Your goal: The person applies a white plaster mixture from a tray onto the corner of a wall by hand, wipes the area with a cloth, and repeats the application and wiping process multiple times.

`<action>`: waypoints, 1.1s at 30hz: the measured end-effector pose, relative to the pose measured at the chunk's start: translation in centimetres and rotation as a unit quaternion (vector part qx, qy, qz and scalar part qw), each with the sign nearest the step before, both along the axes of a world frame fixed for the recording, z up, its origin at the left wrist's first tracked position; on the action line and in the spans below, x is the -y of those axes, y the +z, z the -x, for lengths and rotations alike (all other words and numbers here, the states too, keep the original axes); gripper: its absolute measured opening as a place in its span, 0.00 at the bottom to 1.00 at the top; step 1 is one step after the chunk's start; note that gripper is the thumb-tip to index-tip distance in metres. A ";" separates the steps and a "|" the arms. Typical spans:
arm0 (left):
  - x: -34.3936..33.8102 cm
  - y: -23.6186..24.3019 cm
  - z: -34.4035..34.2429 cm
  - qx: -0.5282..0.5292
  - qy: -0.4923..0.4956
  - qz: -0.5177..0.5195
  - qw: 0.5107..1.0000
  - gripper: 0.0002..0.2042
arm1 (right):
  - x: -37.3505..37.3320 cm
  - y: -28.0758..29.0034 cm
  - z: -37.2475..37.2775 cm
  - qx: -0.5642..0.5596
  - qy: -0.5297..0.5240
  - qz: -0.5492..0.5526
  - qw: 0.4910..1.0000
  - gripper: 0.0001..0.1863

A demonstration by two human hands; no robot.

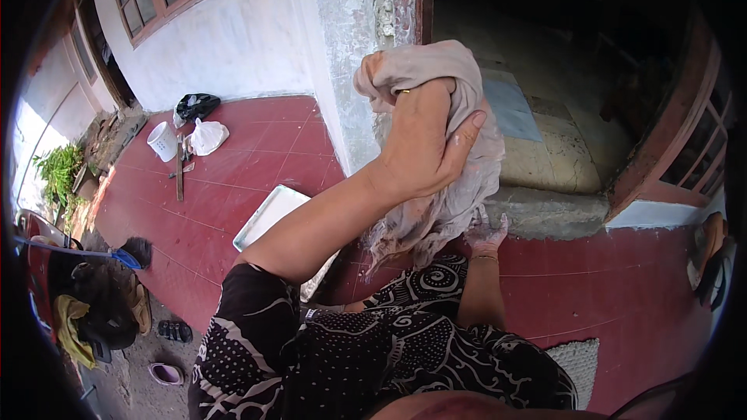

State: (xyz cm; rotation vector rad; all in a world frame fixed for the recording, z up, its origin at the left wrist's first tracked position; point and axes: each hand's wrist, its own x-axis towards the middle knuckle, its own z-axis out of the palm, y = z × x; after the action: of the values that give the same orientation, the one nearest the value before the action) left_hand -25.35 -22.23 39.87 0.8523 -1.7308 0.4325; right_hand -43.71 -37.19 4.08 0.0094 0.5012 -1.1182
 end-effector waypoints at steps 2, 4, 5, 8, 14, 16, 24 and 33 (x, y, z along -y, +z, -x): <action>2.2 2.8 0.6 0.003 0.057 0.104 0.993 0.21 | -0.2 0.4 -0.2 0.014 -0.008 -0.009 1.000 0.42; 4.9 5.7 0.6 0.009 0.114 0.167 0.979 0.23 | -0.5 0.9 -0.3 0.019 -0.036 0.019 0.999 0.39; 6.4 7.0 0.6 0.008 0.140 0.176 0.974 0.24 | -0.5 1.0 -0.6 0.043 -0.071 0.011 0.996 0.37; 11.7 10.5 -1.1 0.026 0.234 0.099 0.967 0.32 | 0.0 1.1 -0.8 0.193 -0.107 0.002 0.975 0.32; 23.8 11.9 -5.0 0.256 0.408 0.155 0.863 0.29 | 1.2 0.0 -0.2 0.041 -0.025 0.063 0.997 0.34; 26.0 10.8 -5.7 0.241 0.435 0.165 0.852 0.25 | 1.4 0.1 -0.2 0.065 -0.001 0.024 0.998 0.37; 27.5 10.2 -5.0 -0.069 0.205 0.172 0.961 0.23 | 1.1 2.2 -1.0 0.037 0.033 0.013 0.999 0.40; 22.3 6.9 -3.1 -0.072 0.262 0.143 0.952 0.31 | 1.1 3.0 -1.5 0.035 0.054 0.028 0.998 0.39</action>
State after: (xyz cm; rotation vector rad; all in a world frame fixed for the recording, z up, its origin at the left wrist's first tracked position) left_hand -22.20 -44.57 46.77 1.0951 -1.2526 0.9270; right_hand -42.18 -38.24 7.12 -0.0261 0.4030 -1.0226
